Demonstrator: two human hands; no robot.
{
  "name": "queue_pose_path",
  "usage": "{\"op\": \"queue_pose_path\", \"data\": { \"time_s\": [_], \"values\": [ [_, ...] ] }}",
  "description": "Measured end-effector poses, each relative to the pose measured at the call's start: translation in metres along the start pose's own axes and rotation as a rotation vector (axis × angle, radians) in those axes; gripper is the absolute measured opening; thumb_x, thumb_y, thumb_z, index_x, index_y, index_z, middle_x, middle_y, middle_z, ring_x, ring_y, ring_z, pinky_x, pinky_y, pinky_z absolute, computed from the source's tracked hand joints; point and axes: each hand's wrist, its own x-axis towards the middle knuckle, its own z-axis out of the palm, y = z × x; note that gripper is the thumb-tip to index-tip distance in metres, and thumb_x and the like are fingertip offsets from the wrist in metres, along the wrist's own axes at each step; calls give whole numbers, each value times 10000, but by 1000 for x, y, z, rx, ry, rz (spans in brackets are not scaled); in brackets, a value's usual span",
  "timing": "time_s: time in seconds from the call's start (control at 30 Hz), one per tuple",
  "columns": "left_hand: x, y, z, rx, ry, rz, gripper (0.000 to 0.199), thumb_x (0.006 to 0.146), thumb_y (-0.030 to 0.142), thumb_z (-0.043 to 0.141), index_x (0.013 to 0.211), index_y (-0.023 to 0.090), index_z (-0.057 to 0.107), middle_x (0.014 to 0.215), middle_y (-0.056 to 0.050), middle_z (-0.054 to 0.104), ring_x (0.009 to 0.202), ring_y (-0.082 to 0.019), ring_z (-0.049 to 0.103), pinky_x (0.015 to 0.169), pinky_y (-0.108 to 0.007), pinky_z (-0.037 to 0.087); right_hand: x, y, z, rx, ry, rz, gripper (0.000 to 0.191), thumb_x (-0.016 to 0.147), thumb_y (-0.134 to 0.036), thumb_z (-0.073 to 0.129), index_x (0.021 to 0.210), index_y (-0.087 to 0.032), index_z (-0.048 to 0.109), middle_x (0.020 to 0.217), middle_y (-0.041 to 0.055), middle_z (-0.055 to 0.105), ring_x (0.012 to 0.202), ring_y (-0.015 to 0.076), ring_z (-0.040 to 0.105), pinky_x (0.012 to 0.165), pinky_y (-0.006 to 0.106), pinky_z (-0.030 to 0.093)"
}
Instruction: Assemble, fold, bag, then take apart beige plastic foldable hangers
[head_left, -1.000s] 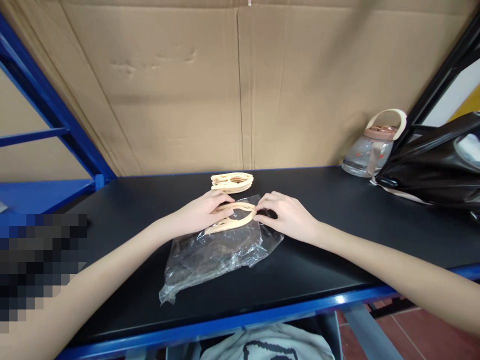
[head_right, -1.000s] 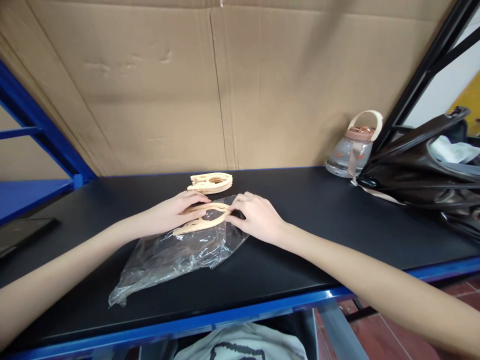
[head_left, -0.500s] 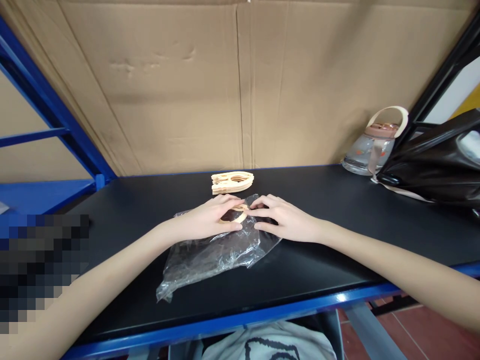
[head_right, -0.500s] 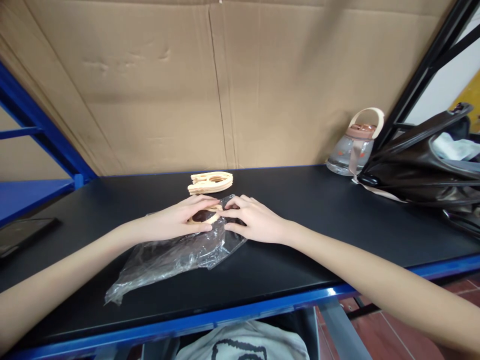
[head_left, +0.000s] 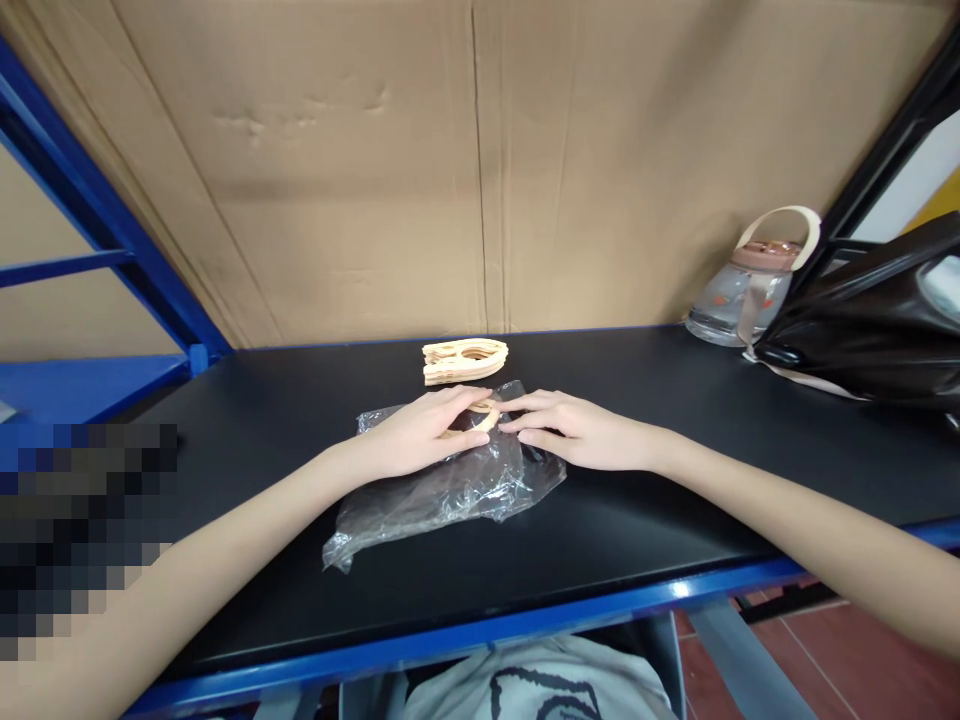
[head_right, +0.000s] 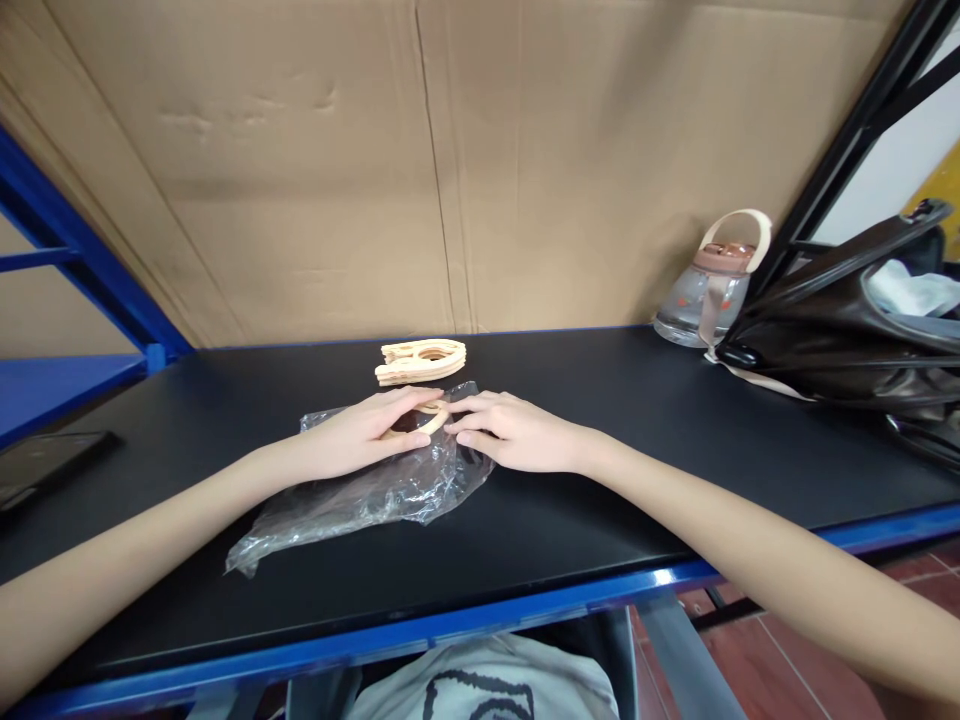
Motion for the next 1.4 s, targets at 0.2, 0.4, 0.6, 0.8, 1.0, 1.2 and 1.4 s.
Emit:
{"op": "queue_pose_path", "data": {
  "time_s": [0.2,0.4,0.6,0.8,1.0,1.2,1.4],
  "values": [
    [1,0,7,31,36,0,594,957,546,383,1422,177,355,1477,-102,413,1340,-244,395,1094,-420,335,0,-4,1,-3,-36,34,381,1021,-362,325,1236,-230,611,1402,43,463,1241,226,434,1060,455,334],
    [-1,1,-12,-67,-53,10,533,989,478,343,1438,192,327,1482,-102,401,1325,-216,416,1091,-379,340,-1,-9,1,-119,-45,19,449,1018,-411,305,1370,-203,492,1360,77,475,1152,244,462,1005,466,366],
    [-10,-7,-55,-89,-313,-124,537,889,545,516,1357,290,451,1397,-49,496,1231,-242,503,995,-348,429,-3,-10,-2,-102,-30,3,450,996,-449,371,1326,-193,539,1328,73,515,1124,237,487,991,432,378],
    [-13,-6,-64,-75,-376,-132,651,777,489,661,1364,312,445,1407,-29,470,1284,-264,434,1049,-357,375,-5,-15,-6,6,-26,-52,419,987,-442,411,1278,-196,585,1319,62,548,1178,213,475,1018,393,354],
    [-13,1,-59,-55,-347,-144,616,773,464,647,1341,305,468,1374,-43,496,1240,-265,479,987,-353,428,-6,-12,-7,81,-67,-116,421,990,-427,420,1330,-209,537,1417,69,494,1309,200,407,1070,408,297],
    [-11,5,-57,-21,-303,-160,599,759,434,653,1314,276,493,1379,-34,506,1264,-250,466,1037,-356,392,-7,-13,-2,63,-133,-111,557,968,-498,424,1391,-136,460,1481,111,401,1410,217,277,1135,420,231],
    [-10,6,-54,6,-284,-157,587,771,436,639,1312,262,491,1402,-39,482,1290,-249,440,1045,-359,394,-4,-14,7,42,-152,-94,695,950,-537,433,1480,-113,279,1544,115,236,1455,212,137,1180,421,139]
  ]
}}
